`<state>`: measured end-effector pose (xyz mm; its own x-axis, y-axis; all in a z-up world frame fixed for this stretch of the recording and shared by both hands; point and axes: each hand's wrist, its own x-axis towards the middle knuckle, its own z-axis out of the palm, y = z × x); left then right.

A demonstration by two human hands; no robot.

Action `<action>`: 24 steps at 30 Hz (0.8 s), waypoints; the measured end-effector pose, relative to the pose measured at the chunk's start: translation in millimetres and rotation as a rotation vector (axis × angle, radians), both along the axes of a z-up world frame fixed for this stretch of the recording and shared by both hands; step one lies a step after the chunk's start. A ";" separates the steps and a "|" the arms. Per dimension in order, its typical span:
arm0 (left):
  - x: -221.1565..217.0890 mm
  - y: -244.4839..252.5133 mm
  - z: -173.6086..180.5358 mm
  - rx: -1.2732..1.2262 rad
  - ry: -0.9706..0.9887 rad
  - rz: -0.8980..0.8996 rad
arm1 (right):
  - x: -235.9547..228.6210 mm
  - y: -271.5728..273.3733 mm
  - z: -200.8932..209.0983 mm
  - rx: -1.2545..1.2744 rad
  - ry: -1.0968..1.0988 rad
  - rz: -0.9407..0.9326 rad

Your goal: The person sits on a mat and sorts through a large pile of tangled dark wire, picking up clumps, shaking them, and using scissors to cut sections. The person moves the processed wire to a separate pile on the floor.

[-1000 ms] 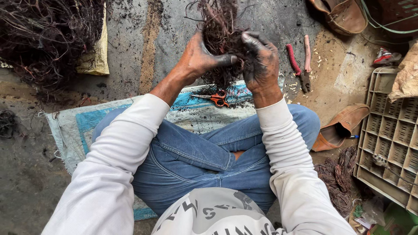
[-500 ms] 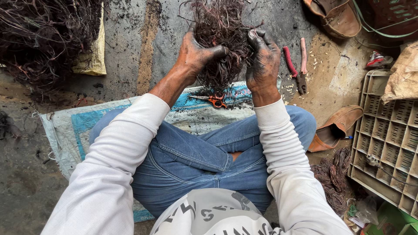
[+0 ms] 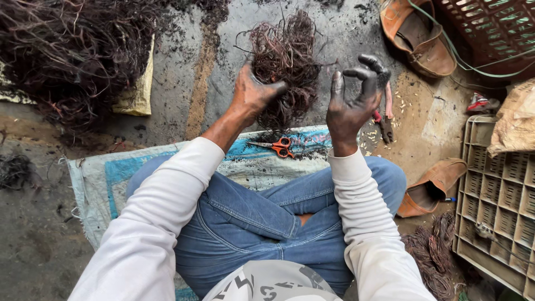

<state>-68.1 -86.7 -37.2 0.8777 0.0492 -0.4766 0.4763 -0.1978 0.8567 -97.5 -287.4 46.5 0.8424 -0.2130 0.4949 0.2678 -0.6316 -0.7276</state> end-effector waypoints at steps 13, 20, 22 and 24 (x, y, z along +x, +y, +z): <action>-4.3 2.5 -2.4 0.151 -0.011 -0.155 | 6.0 -18.0 -5.7 -0.217 0.032 0.256; -4.1 5.1 15.0 -0.058 -0.086 -0.055 | 10.6 -18.5 -13.4 -0.427 0.158 0.159; -3.5 2.7 18.5 -0.245 0.041 0.000 | 9.1 -19.7 -10.7 -0.349 0.200 0.172; -4.6 1.4 19.1 -0.301 0.079 0.010 | 6.2 -18.1 -7.6 -0.294 0.327 0.109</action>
